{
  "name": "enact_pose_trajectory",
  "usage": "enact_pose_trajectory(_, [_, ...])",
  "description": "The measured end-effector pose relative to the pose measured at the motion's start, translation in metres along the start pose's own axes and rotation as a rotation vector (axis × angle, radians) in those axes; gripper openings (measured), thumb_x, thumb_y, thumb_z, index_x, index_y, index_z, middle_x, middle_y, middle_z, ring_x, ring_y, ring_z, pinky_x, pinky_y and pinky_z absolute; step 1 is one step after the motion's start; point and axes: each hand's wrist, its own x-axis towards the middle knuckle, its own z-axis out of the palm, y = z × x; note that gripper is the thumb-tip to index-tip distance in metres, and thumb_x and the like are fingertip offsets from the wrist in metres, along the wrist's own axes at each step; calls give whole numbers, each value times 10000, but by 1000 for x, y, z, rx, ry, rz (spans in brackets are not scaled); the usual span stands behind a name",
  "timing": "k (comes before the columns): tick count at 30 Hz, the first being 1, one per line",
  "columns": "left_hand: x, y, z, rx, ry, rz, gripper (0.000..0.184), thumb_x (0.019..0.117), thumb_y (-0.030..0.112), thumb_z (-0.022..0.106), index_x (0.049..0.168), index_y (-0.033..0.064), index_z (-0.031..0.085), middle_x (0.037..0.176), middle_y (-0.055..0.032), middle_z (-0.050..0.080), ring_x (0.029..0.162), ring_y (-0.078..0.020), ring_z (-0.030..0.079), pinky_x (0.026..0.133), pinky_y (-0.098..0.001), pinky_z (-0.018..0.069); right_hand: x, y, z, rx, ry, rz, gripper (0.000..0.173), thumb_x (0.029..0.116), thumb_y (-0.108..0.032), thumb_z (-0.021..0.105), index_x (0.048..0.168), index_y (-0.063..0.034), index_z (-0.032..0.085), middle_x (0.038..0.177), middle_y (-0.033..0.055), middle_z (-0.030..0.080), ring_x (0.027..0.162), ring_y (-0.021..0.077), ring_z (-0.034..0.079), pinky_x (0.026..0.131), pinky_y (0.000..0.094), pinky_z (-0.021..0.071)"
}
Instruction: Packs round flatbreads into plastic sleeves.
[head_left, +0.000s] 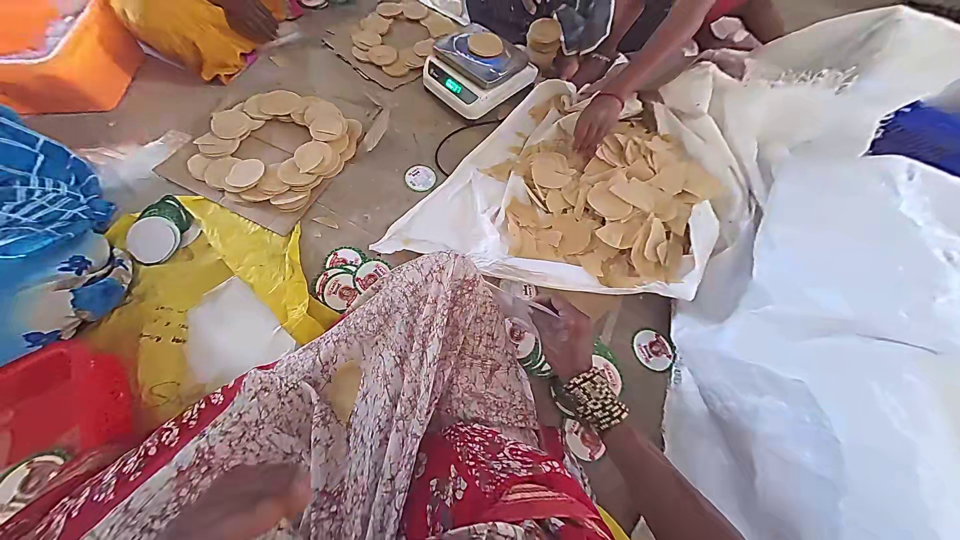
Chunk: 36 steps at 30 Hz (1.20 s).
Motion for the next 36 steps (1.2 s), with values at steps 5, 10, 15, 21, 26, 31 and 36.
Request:
enact_pose_trajectory(5, [3,-49,53,-253,-4,-327,622,1005,602,464,1351,108,615,1229,-63,722,1092,-213,710,900,-374,610,-6,-67,-12,94,159,-636,172,1023,-188,533,1001,-120,691,1030,73,741,1025,208,683,956,351,529])
enact_pose_trajectory(10, [9,-67,99,-709,241,-655,306,1008,214,619,1233,8,591,1054,-79,746,946,-197,741,852,-392,619,-36,-116,7,141,100,-885,112,1048,-181,509,1042,-218,614,1184,-37,641,1200,154,556,1158,360,323])
enact_pose_trajectory(15, [6,-87,92,-598,520,-800,171,1018,-36,492,1089,-41,647,901,-96,739,826,-156,730,801,-319,617,-54,-99,24,273,-213,-748,389,1035,-433,383,1269,-249,634,1369,-2,622,1369,216,487,1177,442,312])
enact_pose_trajectory(21, [-15,-108,80,-554,415,-674,159,997,-10,546,1055,-26,694,909,-88,748,830,-153,730,797,-331,619,-49,-100,26,954,-569,36,734,932,-637,558,1385,-59,577,1357,28,645,1199,119,625,956,287,546])
enact_pose_trajectory(26, [-17,-106,75,-413,374,-478,83,951,-4,635,952,18,714,838,-39,728,768,-88,694,755,-264,593,-49,-123,25,1071,-545,224,225,867,-83,730,1093,-72,730,1011,15,750,827,79,720,709,227,615])
enact_pose_trajectory(31, [-15,-102,64,-352,533,-350,121,995,61,607,960,52,723,871,-19,751,855,-101,720,870,-286,585,-40,-121,29,900,-467,137,187,874,34,648,1004,-53,752,893,-23,770,771,41,719,723,201,609])
enact_pose_trajectory(36, [-15,-113,40,-5,365,-105,121,980,99,646,1011,42,748,950,19,743,885,-39,695,847,-242,593,-27,-116,32,498,-343,-247,473,967,-444,635,1211,-46,715,1286,86,690,1203,153,623,1005,348,515])
